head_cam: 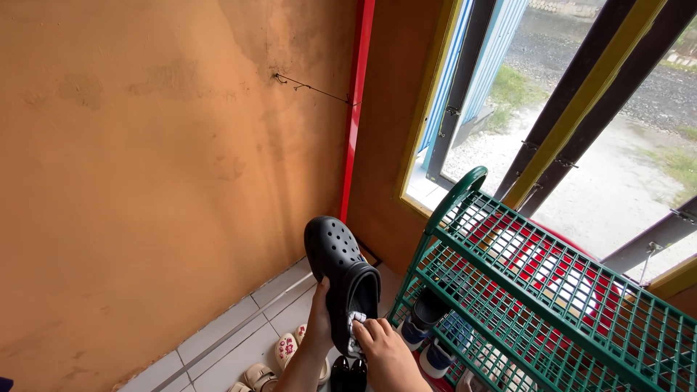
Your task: Cleaning a pair of black clogs with a cloth.
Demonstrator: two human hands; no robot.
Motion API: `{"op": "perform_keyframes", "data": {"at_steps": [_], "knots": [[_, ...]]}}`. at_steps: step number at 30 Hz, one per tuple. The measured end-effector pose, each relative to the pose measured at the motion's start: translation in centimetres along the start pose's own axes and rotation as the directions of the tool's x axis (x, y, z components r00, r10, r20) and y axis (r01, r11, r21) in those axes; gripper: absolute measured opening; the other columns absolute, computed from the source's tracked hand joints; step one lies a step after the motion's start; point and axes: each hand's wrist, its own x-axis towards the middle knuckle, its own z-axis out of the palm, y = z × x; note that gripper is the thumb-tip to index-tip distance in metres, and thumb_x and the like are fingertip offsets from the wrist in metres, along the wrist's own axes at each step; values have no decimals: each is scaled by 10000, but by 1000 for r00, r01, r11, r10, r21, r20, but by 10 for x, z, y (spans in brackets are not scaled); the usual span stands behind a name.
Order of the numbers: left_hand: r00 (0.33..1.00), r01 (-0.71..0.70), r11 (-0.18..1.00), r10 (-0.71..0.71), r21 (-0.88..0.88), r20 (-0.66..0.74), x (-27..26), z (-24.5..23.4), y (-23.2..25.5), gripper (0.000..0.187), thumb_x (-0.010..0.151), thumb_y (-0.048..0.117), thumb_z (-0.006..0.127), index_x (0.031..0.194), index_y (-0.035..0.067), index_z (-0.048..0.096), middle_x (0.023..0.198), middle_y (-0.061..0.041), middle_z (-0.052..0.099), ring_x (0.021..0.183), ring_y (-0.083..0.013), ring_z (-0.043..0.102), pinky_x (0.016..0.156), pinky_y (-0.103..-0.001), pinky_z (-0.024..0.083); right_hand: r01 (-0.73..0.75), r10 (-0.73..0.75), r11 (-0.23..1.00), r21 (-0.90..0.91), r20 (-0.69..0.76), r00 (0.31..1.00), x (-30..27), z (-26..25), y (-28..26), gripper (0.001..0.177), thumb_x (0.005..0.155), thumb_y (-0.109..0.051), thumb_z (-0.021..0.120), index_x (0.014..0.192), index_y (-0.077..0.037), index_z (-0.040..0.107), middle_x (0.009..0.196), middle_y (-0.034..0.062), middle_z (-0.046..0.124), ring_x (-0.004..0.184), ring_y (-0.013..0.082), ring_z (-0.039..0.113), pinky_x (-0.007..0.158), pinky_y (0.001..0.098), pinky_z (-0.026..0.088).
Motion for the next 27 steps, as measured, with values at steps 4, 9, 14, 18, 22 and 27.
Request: {"op": "perform_keyframes", "data": {"at_steps": [4,9,14,18,22,27], "knots": [[998,-49,998,47,31,37,-6,3,4,599,952,395,488,1469,95,518,1362,-156,638,1220,-314,596,1031,-424,446,-35,20,996,80,184,983,-5,-25,0,671,790,123,554,1407,-138,532,1315,97,549,1187,334,455,940,464,450],[989,-90,993,79,76,128,-6,8,-4,606,949,381,487,1472,74,487,1403,-176,615,1269,-320,579,1060,-421,441,-88,51,985,151,237,970,-14,-78,-5,639,796,172,583,1312,-193,681,1221,-2,658,1145,266,510,1035,428,445],[990,139,990,-139,0,-15,10,-5,-6,777,875,567,498,1478,80,550,1398,-138,635,1271,-285,578,1095,-379,416,-166,222,903,395,-99,970,-42,-69,41,821,542,248,556,1232,-151,758,1341,79,667,1274,283,617,1091,410,452],[973,220,973,-224,-76,-50,22,-52,-25,735,825,701,567,1220,103,732,1120,-141,743,1059,-292,678,913,-401,521,-208,426,691,692,-159,891,-35,-105,25,720,638,239,428,1207,-93,716,1336,104,675,1277,289,596,1085,444,435],[972,212,977,-211,-2,107,24,-69,-44,788,865,739,481,1263,98,707,1093,-129,752,1015,-253,703,874,-359,544,-394,675,205,896,162,720,-23,-86,15,716,739,-126,566,1452,-184,575,1453,60,630,1291,241,598,1055,425,472],[981,-117,981,91,152,169,-2,-3,-13,789,917,544,453,1628,258,263,1534,-43,492,1360,-176,486,1111,-363,405,-105,717,-95,990,141,683,-21,-55,13,733,755,-74,588,1487,-55,549,1414,161,644,1246,299,622,1034,431,472]]}}
